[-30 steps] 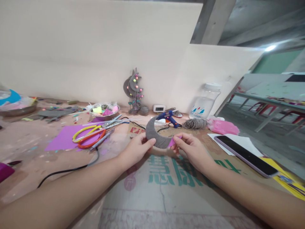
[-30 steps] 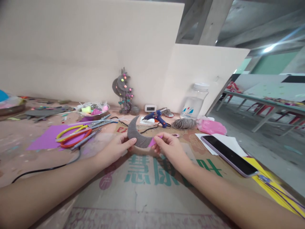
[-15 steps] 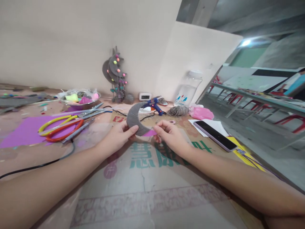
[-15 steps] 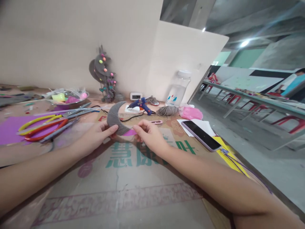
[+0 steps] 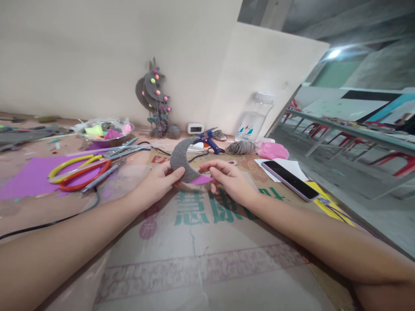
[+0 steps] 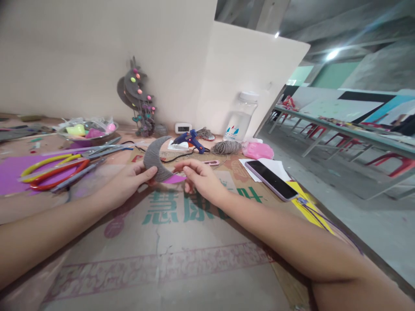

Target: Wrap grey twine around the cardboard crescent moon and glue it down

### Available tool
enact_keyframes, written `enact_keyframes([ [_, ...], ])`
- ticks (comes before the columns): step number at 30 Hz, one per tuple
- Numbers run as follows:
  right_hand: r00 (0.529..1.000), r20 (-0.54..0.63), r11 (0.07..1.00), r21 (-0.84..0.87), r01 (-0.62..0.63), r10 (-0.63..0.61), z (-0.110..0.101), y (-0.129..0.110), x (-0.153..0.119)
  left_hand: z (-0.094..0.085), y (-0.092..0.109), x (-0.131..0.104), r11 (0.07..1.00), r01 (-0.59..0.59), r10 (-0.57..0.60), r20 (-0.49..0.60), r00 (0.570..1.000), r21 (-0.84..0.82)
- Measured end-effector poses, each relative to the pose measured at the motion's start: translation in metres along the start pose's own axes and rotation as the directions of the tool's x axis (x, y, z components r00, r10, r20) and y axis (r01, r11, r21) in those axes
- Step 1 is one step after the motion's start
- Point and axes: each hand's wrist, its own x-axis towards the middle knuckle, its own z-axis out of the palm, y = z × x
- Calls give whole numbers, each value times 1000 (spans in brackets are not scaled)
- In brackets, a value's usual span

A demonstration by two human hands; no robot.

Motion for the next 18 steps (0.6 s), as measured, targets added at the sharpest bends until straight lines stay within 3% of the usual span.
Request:
enact_keyframes([
  [3, 995, 97, 981, 188, -50, 32, -2, 4, 2, 0, -1, 0, 999, 4, -4, 1, 1000, -54],
  [5, 991, 130, 974, 214, -70, 43, -3, 4, 2, 0, 0, -1, 997, 1, -2, -9, 1000, -73],
  [9, 991, 128, 992, 116, -45, 30, 0, 0, 2, 1, 9, -3, 998, 8, -10, -30, 999, -59],
  [15, 998, -66, 992, -126, -15, 7, -1, -1, 3, 4, 15, -4, 995, 17, -16, 11, 1000, -101],
  [18, 997, -74, 975, -219, -29, 13, -2, -1, 4, 4, 15, -4, 990, 17, -12, 42, 999, -137],
])
